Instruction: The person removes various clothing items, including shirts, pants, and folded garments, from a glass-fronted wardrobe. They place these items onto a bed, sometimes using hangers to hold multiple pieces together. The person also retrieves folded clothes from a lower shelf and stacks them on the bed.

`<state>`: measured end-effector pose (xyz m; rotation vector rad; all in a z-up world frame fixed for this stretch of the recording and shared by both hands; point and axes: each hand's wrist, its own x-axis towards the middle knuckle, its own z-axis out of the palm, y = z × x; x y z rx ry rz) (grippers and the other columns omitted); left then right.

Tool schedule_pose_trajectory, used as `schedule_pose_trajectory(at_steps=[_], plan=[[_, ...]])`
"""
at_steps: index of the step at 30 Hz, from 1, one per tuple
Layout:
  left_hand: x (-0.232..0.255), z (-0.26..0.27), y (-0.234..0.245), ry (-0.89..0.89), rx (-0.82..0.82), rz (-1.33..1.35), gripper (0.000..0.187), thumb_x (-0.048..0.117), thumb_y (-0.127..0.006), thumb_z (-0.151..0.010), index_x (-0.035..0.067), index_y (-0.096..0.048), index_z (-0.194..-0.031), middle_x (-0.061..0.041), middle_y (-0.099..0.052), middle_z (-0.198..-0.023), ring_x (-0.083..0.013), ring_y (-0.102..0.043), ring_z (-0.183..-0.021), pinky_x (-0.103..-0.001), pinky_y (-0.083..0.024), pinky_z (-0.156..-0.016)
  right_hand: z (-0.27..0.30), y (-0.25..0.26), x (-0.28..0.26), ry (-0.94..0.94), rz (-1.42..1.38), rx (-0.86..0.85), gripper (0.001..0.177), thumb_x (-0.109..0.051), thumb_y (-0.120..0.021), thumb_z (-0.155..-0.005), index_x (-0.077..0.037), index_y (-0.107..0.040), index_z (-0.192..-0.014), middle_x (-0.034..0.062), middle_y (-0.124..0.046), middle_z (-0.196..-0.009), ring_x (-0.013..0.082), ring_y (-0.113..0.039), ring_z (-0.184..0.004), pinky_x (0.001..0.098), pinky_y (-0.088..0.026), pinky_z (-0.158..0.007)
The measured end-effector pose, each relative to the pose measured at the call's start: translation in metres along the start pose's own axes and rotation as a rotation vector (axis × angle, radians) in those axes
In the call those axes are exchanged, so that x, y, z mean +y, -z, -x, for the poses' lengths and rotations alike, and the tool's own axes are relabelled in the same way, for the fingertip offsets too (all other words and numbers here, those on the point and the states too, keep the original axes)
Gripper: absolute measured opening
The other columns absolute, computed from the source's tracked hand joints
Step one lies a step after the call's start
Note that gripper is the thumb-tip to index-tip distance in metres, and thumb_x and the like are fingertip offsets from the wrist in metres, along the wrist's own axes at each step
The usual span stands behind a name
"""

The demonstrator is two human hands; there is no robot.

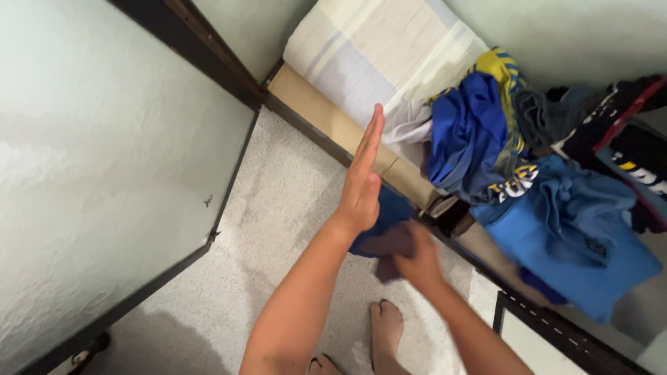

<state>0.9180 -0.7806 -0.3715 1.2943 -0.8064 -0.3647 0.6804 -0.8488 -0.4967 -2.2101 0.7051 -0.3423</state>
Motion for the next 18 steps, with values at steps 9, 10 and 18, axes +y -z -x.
schedule_pose_trajectory(at_steps=[9,10,18], plan=[[-0.1,-0.051,-0.074,0.423,-0.047,-0.044,0.098,0.053,-0.076,-0.082,-0.002,-0.038,-0.154,-0.028,-0.043,-0.154,-0.0374,-0.039,-0.145,-0.046,-0.032,-0.119,-0.2,0.198,0.025,-0.106,0.601,0.223,0.056,-0.029,-0.083,-0.079,0.003,-0.071,-0.123,0.0359,-0.052,-0.143,0.0516,-0.044,-0.139,0.0532,-0.039,-0.118],[-0.106,-0.054,-0.085,0.499,-0.05,0.062,0.096,0.049,-0.082,-0.077,-0.002,-0.046,-0.149,-0.026,-0.055,-0.146,-0.0348,-0.049,-0.139,-0.045,-0.039,-0.117,-0.226,0.197,0.057,-0.049,0.66,0.187,0.062,-0.036,-0.086,-0.072,0.003,-0.075,-0.119,0.0402,-0.048,-0.145,0.0554,-0.041,-0.137,0.0554,-0.035,-0.115],[-0.142,-0.04,-0.123,0.752,0.08,0.525,0.071,0.028,-0.09,-0.07,-0.006,-0.065,-0.126,-0.015,-0.071,-0.12,-0.0245,-0.069,-0.107,-0.037,-0.056,-0.094,-0.245,0.142,0.103,-0.254,0.385,0.114,0.058,-0.032,-0.083,-0.07,0.0,-0.073,-0.117,0.0254,-0.073,-0.108,0.0423,-0.071,-0.103,0.0465,-0.054,-0.091]])
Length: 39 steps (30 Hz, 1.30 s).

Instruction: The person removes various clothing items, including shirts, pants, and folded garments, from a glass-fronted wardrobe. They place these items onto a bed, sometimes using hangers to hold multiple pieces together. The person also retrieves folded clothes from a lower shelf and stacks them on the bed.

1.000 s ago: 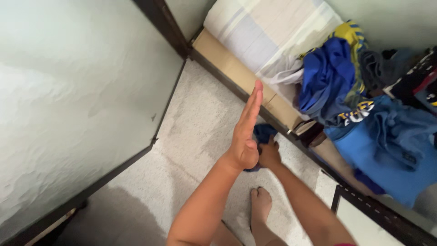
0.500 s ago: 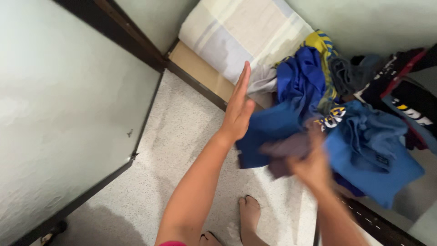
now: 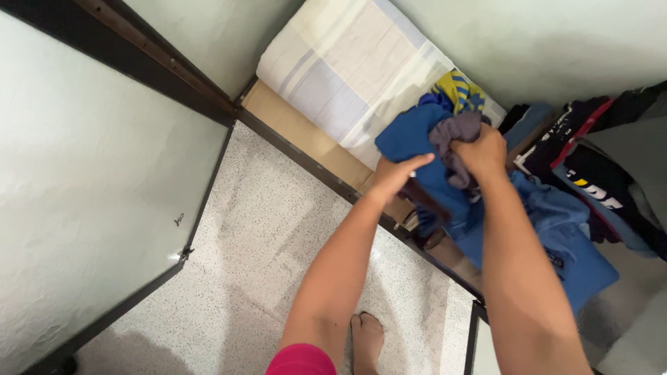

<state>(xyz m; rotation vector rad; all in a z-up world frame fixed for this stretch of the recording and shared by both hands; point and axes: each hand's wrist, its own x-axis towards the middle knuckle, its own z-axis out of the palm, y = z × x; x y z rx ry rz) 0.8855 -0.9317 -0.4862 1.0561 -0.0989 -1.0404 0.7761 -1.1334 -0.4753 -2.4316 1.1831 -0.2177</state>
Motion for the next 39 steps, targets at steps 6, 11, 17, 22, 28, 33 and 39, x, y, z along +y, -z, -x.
schedule_pose_trajectory(at_steps=[6,11,17,22,28,33,39], plan=[[-0.002,0.03,0.037,0.392,-0.056,0.26,0.061,0.028,-0.083,-0.076,-0.006,-0.068,-0.124,-0.015,-0.073,-0.114,-0.0261,-0.071,-0.1,-0.038,-0.057,-0.091,0.085,0.03,-0.068,-0.002,-0.376,0.108,0.086,-0.012,-0.082,-0.067,0.003,-0.043,-0.142,0.0211,-0.066,-0.12,0.0328,-0.066,-0.111,0.0405,-0.051,-0.099],[0.006,0.109,0.06,0.29,-0.095,0.134,0.063,0.015,-0.083,-0.071,-0.003,-0.065,-0.129,-0.015,-0.072,-0.118,-0.0278,-0.069,-0.108,-0.039,-0.054,-0.1,0.173,0.048,-0.088,-0.052,-0.643,-0.021,0.058,-0.001,-0.073,-0.074,0.0,-0.058,-0.13,0.0145,-0.07,-0.116,0.02,-0.068,-0.105,0.033,-0.055,-0.097],[0.015,0.222,0.061,0.195,-0.188,0.227,0.075,0.002,-0.082,-0.065,-0.001,-0.06,-0.137,-0.011,-0.069,-0.128,-0.0252,-0.064,-0.121,-0.039,-0.047,-0.11,0.275,0.084,-0.116,-0.035,-0.638,0.088,0.057,-0.006,-0.082,-0.059,-0.002,-0.06,-0.111,0.0008,-0.059,-0.11,0.0108,-0.062,-0.098,0.0268,-0.05,-0.089],[0.011,0.283,0.037,0.243,-0.209,0.247,0.074,0.002,-0.082,-0.068,-0.003,-0.061,-0.138,-0.011,-0.068,-0.13,-0.0246,-0.062,-0.122,-0.038,-0.046,-0.111,0.323,0.135,-0.112,0.146,-0.4,-0.031,0.047,0.005,-0.08,-0.065,-0.008,-0.066,-0.107,0.004,-0.071,-0.093,0.0132,-0.068,-0.088,0.0293,-0.053,-0.091],[0.069,0.368,0.017,0.147,-0.177,0.227,0.076,0.001,-0.08,-0.065,-0.001,-0.061,-0.139,-0.008,-0.068,-0.131,-0.021,-0.061,-0.124,-0.036,-0.046,-0.11,0.368,0.208,-0.191,-0.12,-0.678,-0.188,0.098,0.006,-0.076,-0.065,-0.004,-0.037,-0.155,0.0029,-0.072,-0.083,0.0099,-0.068,-0.075,0.0243,-0.054,-0.074],[0.134,0.443,0.006,0.037,-0.145,0.297,0.082,0.002,-0.077,-0.066,-0.002,-0.055,-0.145,-0.008,-0.065,-0.137,-0.0205,-0.059,-0.129,-0.036,-0.043,-0.114,0.391,0.252,-0.254,-0.085,-0.663,-0.284,0.098,0.007,-0.074,-0.065,-0.005,-0.036,-0.155,0.0044,-0.072,-0.079,0.0109,-0.069,-0.07,0.025,-0.054,-0.069],[0.205,0.541,-0.004,-0.175,-0.085,0.247,0.08,0.003,-0.077,-0.07,-0.001,-0.054,-0.147,-0.008,-0.063,-0.141,-0.0207,-0.057,-0.132,-0.036,-0.042,-0.117,0.43,0.301,-0.293,0.201,-0.646,-0.364,0.077,0.007,-0.074,-0.065,-0.006,-0.05,-0.137,0.0067,-0.071,-0.088,0.0136,-0.069,-0.077,0.0272,-0.054,-0.075]])
